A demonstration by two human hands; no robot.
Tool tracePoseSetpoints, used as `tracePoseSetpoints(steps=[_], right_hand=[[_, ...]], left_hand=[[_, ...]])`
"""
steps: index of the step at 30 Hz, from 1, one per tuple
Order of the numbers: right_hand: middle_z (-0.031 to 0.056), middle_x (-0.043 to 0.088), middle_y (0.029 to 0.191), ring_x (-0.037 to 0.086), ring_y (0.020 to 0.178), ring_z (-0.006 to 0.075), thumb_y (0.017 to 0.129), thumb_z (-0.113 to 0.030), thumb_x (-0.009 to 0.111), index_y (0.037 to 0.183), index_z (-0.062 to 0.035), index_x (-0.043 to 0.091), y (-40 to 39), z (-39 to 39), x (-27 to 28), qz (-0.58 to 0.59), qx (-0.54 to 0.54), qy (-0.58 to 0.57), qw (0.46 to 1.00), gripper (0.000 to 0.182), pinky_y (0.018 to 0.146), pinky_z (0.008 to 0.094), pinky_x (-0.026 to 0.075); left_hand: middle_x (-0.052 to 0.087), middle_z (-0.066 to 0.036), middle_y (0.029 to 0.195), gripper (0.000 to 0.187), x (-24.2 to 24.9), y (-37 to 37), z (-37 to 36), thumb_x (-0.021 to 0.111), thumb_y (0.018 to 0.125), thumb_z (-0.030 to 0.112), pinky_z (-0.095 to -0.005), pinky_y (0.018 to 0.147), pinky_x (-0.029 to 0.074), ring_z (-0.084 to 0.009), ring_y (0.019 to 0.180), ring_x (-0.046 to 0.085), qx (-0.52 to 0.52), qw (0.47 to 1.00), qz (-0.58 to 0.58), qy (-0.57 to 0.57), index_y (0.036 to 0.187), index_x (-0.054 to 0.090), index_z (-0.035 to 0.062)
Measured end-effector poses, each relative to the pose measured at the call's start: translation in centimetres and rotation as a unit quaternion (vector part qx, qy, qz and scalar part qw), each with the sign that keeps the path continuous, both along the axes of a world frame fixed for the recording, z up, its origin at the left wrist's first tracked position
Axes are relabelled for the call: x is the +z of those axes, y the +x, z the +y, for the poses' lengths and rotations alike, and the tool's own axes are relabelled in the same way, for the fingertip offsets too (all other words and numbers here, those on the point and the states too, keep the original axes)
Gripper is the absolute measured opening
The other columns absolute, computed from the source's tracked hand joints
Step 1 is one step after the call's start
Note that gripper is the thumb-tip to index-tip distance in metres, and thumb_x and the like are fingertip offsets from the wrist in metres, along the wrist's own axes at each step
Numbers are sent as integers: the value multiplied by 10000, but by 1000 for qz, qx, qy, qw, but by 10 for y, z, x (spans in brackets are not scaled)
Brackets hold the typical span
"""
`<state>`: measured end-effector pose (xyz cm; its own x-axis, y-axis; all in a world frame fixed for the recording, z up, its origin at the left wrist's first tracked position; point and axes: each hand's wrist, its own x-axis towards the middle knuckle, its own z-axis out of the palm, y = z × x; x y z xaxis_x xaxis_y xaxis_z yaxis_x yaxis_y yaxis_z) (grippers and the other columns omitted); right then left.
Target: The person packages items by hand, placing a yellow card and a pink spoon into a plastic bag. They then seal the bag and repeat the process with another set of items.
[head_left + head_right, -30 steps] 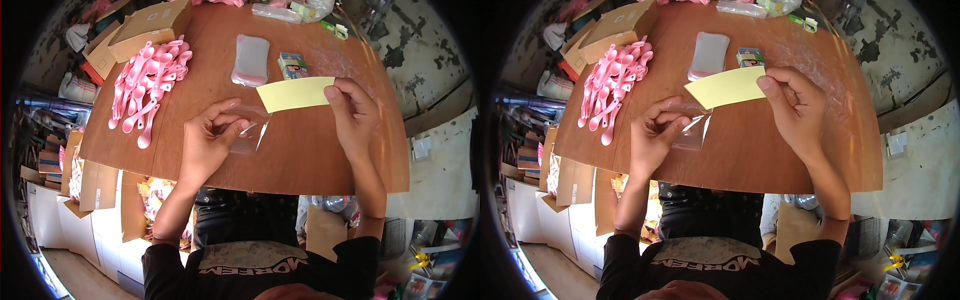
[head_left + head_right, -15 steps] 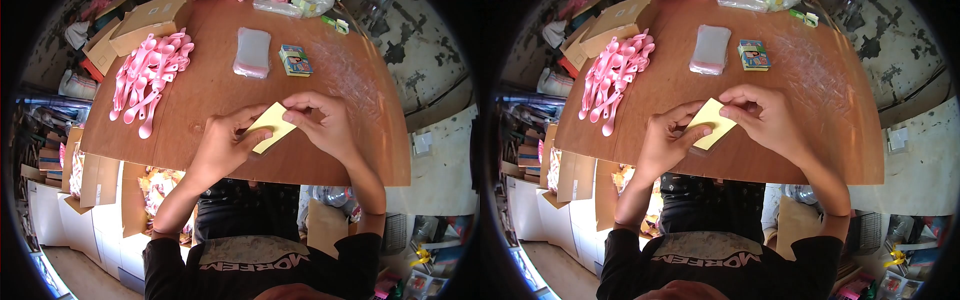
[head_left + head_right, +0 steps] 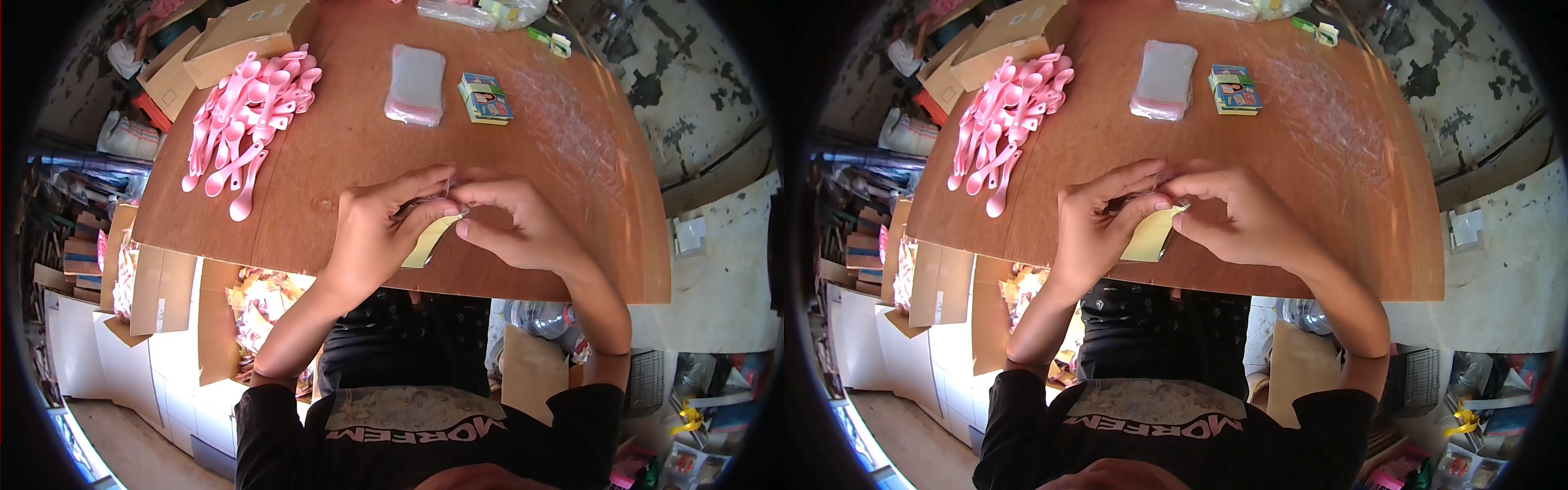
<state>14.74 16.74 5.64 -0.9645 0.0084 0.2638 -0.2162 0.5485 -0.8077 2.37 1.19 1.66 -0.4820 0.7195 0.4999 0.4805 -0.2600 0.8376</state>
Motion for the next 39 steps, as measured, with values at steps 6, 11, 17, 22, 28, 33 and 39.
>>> tracePoseSetpoints(steps=[6, 11, 17, 22, 28, 33, 39], right_hand=[[101, 686, 995, 647, 841, 120, 856, -14, 660, 1072, 34, 645, -7, -5, 3, -90, -71, -44, 992, 221, 721, 266, 538], [65, 691, 926, 630, 815, 71, 879, -5, 645, 1048, 32, 648, -16, -6, 4, -17, -108, -80, 991, 173, 693, 228, 527], [67, 689, 920, 630, 825, 86, 876, -16, 652, 1009, 52, 655, -24, -4, 9, -57, -76, -55, 994, 149, 705, 249, 536], [66, 678, 878, 621, 788, 95, 861, -28, 672, 1002, 62, 662, -33, 1, 6, -101, -65, -75, 990, 167, 702, 257, 529], [70, 650, 903, 632, 805, 120, 848, 6, 664, 1007, 61, 673, -40, 3, -1, -153, -36, -117, 981, 168, 725, 252, 521], [82, 650, 965, 638, 833, 134, 864, 22, 646, 1010, 55, 684, -49, -8, 1, -71, -22, -74, 995, 154, 773, 248, 531], [80, 688, 937, 632, 789, 98, 915, -85, 644, 1037, 27, 683, -93, -7, 6, -48, -57, -175, 982, 170, 732, 229, 520]], left_hand=[[708, -158, 1014, 360, 10, 3, -2, 707, 851, 66, -281, 763, 548, -179, 908, 692, 40, 998, 42, 5, 1183, 620, -43], [685, -80, 953, 243, -3, -18, 0, 624, 936, 65, -232, 686, 506, -76, 875, 619, -89, 987, -130, -12, 1159, 616, -31], [684, -50, 915, 225, 2, -25, 0, 627, 934, 69, -195, 643, 486, -52, 787, 607, -45, 992, -106, -54, 1136, 636, -29], [711, -87, 936, 255, -1, -25, 5, 640, 917, 65, -229, 688, 521, -81, 819, 643, -26, 998, -61, -6, 1156, 640, -22], [697, -134, 1066, 385, 0, -31, 3, 695, 869, 97, -284, 783, 537, -173, 941, 680, -18, 998, 59, -21, 1228, 601, -8], [620, -115, 1215, 598, 1, -34, -15, 763, 795, 52, -302, 840, 526, -170, 1056, 630, -9, 998, 19, -64, 1331, 497, 21], [690, -118, 1040, 610, -27, -50, -41, 816, 750, 78, -293, 848, 510, -155, 970, 660, 37, 993, -110, 37, 1275, 511, 16]])
